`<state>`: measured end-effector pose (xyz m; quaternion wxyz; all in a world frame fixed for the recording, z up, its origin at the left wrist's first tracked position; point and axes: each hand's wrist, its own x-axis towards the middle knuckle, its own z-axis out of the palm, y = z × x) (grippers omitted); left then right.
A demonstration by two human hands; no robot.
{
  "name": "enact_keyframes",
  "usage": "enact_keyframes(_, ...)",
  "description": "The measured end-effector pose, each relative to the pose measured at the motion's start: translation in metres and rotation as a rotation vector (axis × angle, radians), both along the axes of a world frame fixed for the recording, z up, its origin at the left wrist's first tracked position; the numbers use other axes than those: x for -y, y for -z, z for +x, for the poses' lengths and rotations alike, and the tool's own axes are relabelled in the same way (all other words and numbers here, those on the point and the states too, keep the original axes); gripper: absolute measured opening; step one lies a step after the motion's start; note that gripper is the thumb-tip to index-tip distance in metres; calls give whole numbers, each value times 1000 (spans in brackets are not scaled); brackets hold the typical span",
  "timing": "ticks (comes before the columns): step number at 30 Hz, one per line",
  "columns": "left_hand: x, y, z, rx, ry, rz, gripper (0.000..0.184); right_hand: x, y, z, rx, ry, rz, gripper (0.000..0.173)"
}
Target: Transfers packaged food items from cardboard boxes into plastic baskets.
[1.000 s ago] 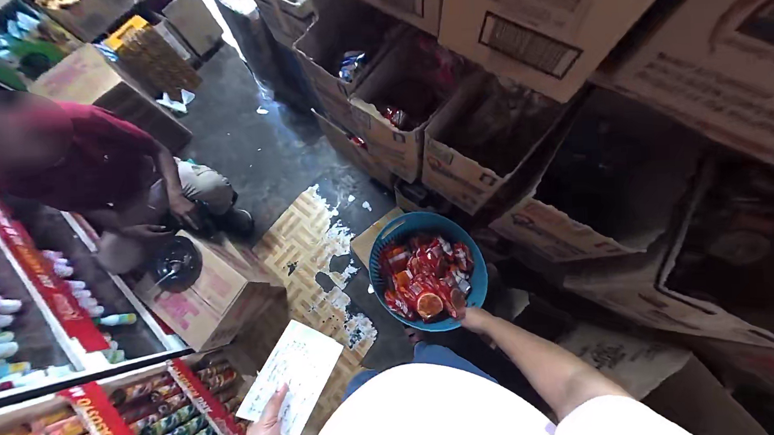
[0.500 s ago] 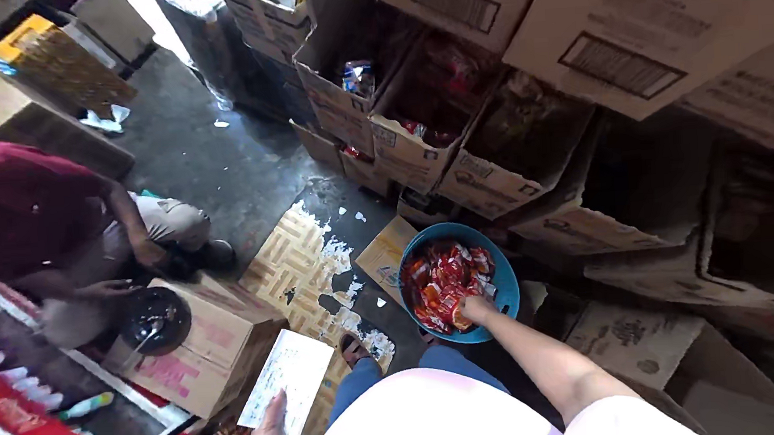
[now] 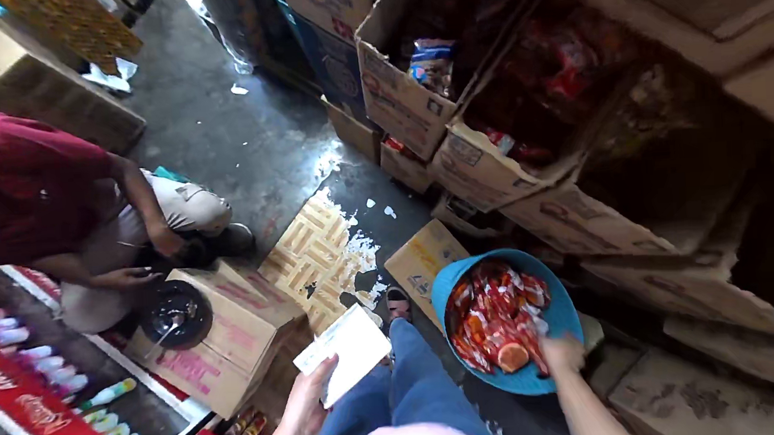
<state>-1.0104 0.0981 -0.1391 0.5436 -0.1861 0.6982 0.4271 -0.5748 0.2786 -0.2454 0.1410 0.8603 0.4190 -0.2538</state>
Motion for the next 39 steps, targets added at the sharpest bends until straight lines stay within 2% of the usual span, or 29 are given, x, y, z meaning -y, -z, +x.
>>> enact_keyframes(1,-9,6,-2,5,10,3,30,-2,17,24,28,157,-40,78)
enact_keyframes(2,-16,15,-7,19,30,2,28,7,36,43,-25,353,-43,81)
enact_keyframes(4,-33,37,-11,101,117,-5,28,31,65,75,-182,636,52,69)
enact_keyframes(6,-70,67,-10,182,260,13,34,41,83,88,-335,761,204,53)
enact_keyframes(9,-142,111,11,284,470,130,47,37,75,72,-537,724,201,25)
enact_keyframes(11,-194,138,23,317,601,242,46,26,56,36,-604,589,157,29)
enact_keyframes(14,-262,184,24,236,826,349,45,13,11,-35,-568,457,32,37)
enact_keyframes(17,-294,227,2,153,937,339,47,14,-14,-103,-633,409,-23,38)
enact_keyframes(19,-293,243,-18,128,931,363,43,21,-19,-137,-669,399,-26,38)
enact_keyframes(22,-282,269,-53,63,822,337,41,27,-23,-176,-678,447,46,34)
enact_keyframes(25,-261,292,-80,3,699,245,52,18,-37,-189,-676,432,70,30)
enact_keyframes(29,-225,304,-117,74,596,218,59,12,-51,-214,-716,380,-20,29)
enact_keyframes(31,-208,297,-146,115,511,252,51,8,-53,-231,-741,383,-48,27)
enact_keyframes(33,-199,275,-169,90,456,243,46,4,-52,-245,-775,385,-90,27)
enact_keyframes(36,-183,244,-203,-76,421,231,49,-1,-43,-276,-864,365,-192,26)
enact_keyframes(39,-172,228,-252,-230,401,231,46,-14,-23,-314,-1014,276,-285,26)
